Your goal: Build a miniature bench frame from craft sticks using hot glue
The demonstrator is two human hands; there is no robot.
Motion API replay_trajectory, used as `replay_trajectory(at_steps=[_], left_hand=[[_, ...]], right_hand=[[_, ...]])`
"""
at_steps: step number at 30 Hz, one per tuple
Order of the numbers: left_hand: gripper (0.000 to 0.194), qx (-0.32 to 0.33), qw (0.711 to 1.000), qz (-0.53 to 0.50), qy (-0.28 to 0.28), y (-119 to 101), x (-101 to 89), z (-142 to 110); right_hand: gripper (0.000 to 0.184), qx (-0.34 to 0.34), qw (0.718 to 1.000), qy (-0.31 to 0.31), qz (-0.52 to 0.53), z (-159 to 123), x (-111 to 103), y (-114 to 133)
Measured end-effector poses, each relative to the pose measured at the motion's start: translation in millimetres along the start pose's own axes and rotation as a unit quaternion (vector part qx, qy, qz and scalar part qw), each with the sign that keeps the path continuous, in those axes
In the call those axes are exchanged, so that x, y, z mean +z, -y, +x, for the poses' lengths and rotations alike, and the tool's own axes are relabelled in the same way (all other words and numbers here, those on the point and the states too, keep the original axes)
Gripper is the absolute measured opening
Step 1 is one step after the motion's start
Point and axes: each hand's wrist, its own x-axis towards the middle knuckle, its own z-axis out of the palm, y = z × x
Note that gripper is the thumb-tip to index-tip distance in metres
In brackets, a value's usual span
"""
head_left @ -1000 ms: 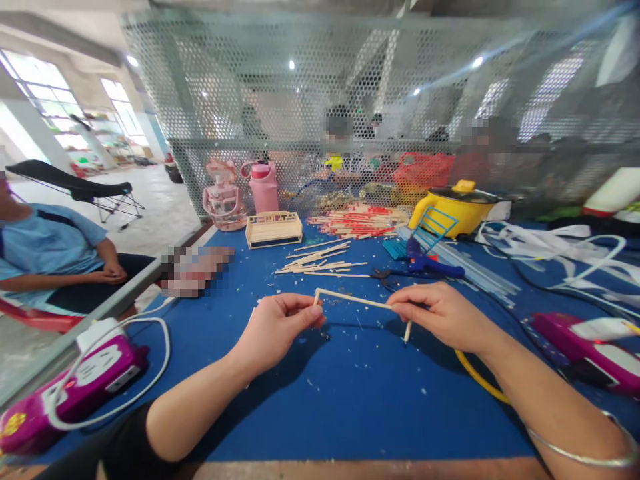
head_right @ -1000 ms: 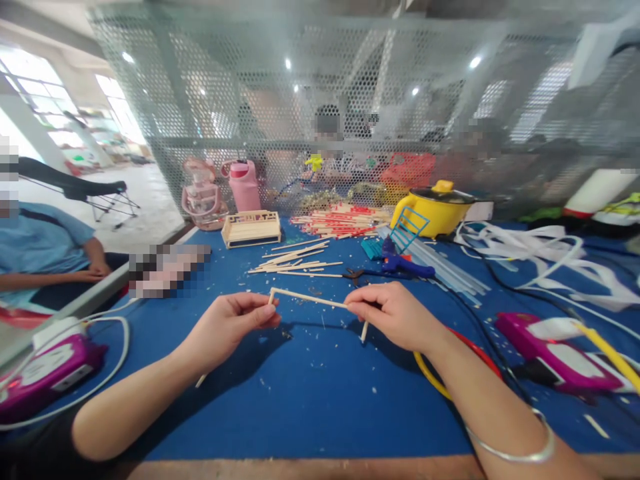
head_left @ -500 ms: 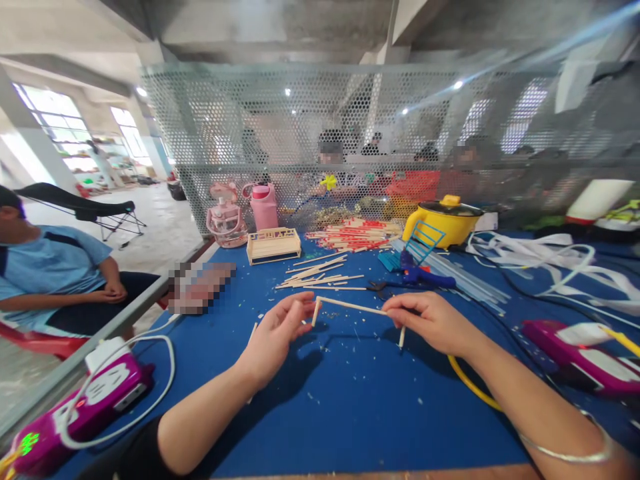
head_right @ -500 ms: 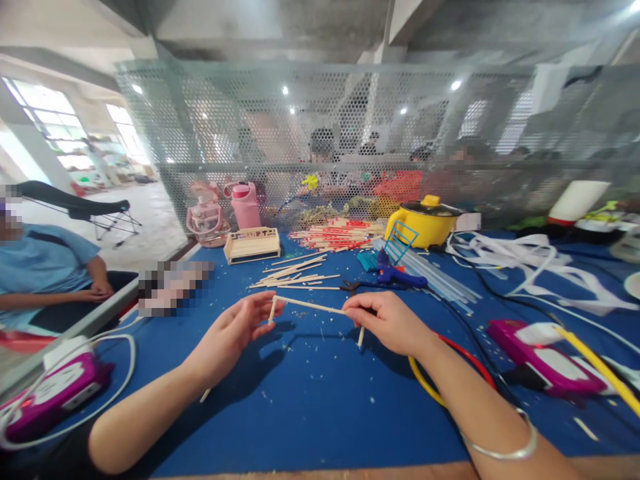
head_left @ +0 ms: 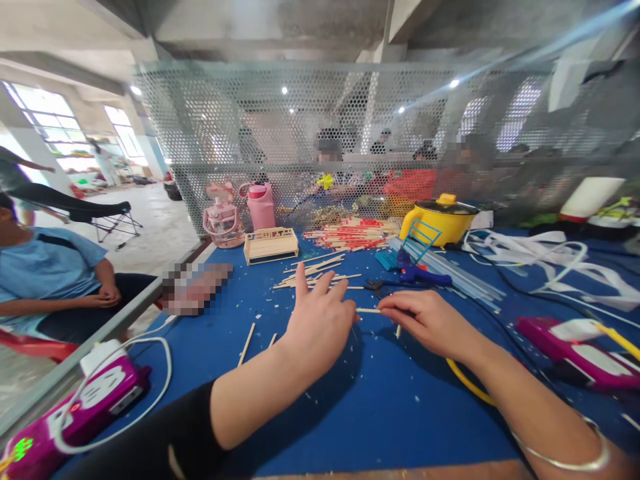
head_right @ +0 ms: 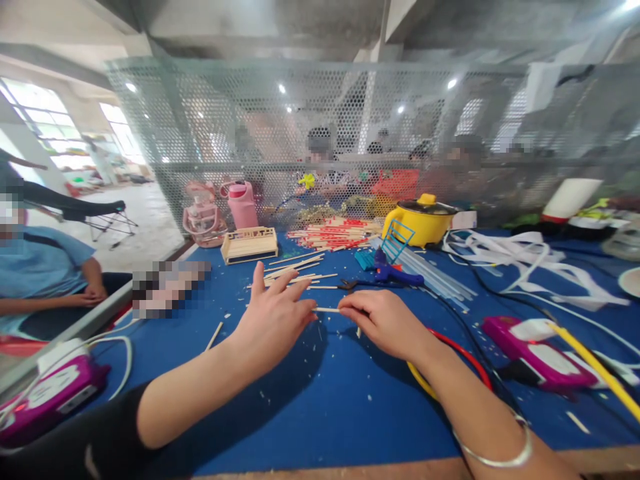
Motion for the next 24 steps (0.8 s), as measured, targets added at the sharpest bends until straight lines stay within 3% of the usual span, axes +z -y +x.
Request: replay_trajectory(at_steps=[5, 8, 11, 14, 19, 22, 24], left_hand=[[0.021, 0.007, 1.000, 0.017, 0.008, 4, 5.6, 5], [0.020, 0.001, 1.000, 0.026, 0.005, 7, 3.2, 8], [0.020, -0.009, 0.999, 0.031, -0.001, 8, 1.3, 12], [0.022, -0.017, 1.000, 0.024, -0.008, 6, 2.0, 15], [0.023, -0.045, 0.999, -0.006, -0.027, 3, 2.9, 12], [0.034, -0.092, 0.988, -0.095, -0.075, 8, -1.8, 1], [0.040, -0.138, 0.965, -0.186, -0.128, 19, -3.5, -10]], right_hand=[[0.028, -0.005, 0.999, 0.019, -0.035, 2, -1, -1], [0.027, -0.015, 0.994, 0.014, -0.109, 6, -7, 5], [0.037, -0.033, 0.986, -0.005, -0.161, 12, -10, 17], [0.043, -0.023, 0.992, -0.001, -0.126, 22, -6, 30], [0.035, 0.025, 0.999, -0.004, -0.043, 35, 2, 38], [0.029, 0.055, 0.998, -0.016, -0.017, 34, 0, 36], [0.026, 0.061, 0.998, -0.024, 0.005, 32, -2, 34]])
